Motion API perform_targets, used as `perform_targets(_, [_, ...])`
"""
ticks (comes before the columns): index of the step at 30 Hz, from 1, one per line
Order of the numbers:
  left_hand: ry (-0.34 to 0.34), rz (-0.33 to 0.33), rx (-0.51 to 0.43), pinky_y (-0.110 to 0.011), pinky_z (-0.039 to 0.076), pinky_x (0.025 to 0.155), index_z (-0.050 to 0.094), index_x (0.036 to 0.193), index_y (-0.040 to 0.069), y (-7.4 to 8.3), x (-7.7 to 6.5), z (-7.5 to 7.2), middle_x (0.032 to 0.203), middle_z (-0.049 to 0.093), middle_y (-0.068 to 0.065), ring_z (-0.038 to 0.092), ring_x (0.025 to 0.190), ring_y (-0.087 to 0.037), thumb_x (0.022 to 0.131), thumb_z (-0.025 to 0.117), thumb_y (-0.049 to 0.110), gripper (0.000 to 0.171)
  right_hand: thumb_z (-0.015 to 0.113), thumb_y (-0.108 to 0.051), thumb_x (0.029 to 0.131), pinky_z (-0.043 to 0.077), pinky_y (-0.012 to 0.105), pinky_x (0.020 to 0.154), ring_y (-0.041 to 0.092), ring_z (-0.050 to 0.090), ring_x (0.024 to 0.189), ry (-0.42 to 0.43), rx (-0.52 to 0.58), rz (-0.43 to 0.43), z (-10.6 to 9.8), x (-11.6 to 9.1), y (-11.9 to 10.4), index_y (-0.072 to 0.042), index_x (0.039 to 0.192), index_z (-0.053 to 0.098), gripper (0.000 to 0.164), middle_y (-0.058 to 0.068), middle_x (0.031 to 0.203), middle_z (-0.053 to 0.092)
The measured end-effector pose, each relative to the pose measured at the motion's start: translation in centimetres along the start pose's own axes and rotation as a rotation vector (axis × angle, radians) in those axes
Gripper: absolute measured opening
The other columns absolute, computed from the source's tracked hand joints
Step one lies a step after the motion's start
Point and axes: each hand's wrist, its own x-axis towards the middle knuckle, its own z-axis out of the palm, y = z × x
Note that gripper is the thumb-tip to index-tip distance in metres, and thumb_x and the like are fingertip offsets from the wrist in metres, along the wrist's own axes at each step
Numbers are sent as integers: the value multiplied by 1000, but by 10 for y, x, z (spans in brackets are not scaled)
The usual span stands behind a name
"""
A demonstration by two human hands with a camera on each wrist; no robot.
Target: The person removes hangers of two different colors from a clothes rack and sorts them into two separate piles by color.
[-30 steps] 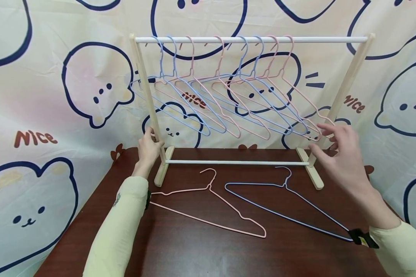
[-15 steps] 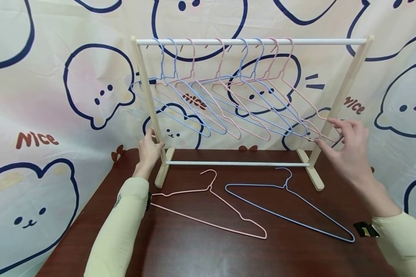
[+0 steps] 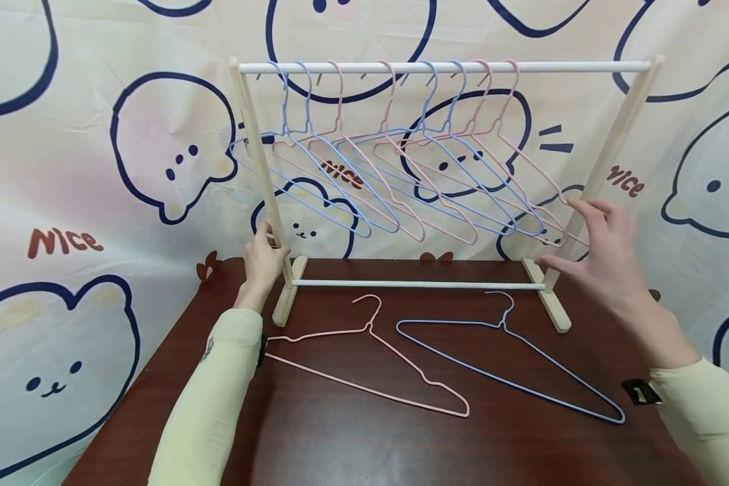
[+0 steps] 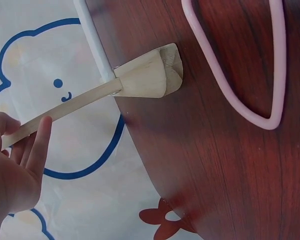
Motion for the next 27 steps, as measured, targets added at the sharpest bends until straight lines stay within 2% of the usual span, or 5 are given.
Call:
perform_targets(8, [-3, -3, 1, -53, 60, 77, 48, 118, 5, -1, 0, -1, 110, 69, -25, 70, 96, -42, 92, 63, 6, 30, 88, 0, 67, 31, 66, 94, 51, 29, 128, -17, -66, 2, 6, 5, 8, -11, 154, 30, 106, 31, 145, 31])
perform_targets(13, [-1, 3, 2, -52, 60, 76, 49, 117, 5, -1, 0, -1, 109, 69, -24, 70, 95, -42, 91, 63, 6, 30, 77, 1, 80, 46, 47, 69, 39, 53, 96, 34, -137, 1, 10, 6, 15, -13, 154, 30, 89, 28, 130, 45])
perform_targets(15, [2, 6, 2, -53, 60, 76, 49, 116, 5, -1, 1, -1, 109, 69, -24, 70, 95, -41, 91, 63, 6, 30, 73, 1, 84, 42, 33, 58, 32, 54, 77, 69, -163, -23, 11, 7, 16, -13, 151, 36, 78, 25, 118, 53])
perform_targets(18, [5, 10, 1, -53, 60, 76, 49, 116, 4, 0, 1, -1, 108, 70, -24, 70, 95, -41, 90, 63, 6, 29, 69, 1, 86, 33, 19, 54, 24, 49, 69, 106, -159, -50, 12, 8, 17, -12, 146, 44, 66, 19, 103, 58])
perform_targets(27, [4, 11, 3, -53, 60, 76, 49, 116, 4, -1, 0, -1, 108, 70, -24, 70, 95, -42, 90, 63, 6, 29, 68, 0, 87, 27, 16, 54, 17, 41, 69, 130, -130, -53, 13, 7, 14, -11, 143, 49, 60, 15, 92, 61])
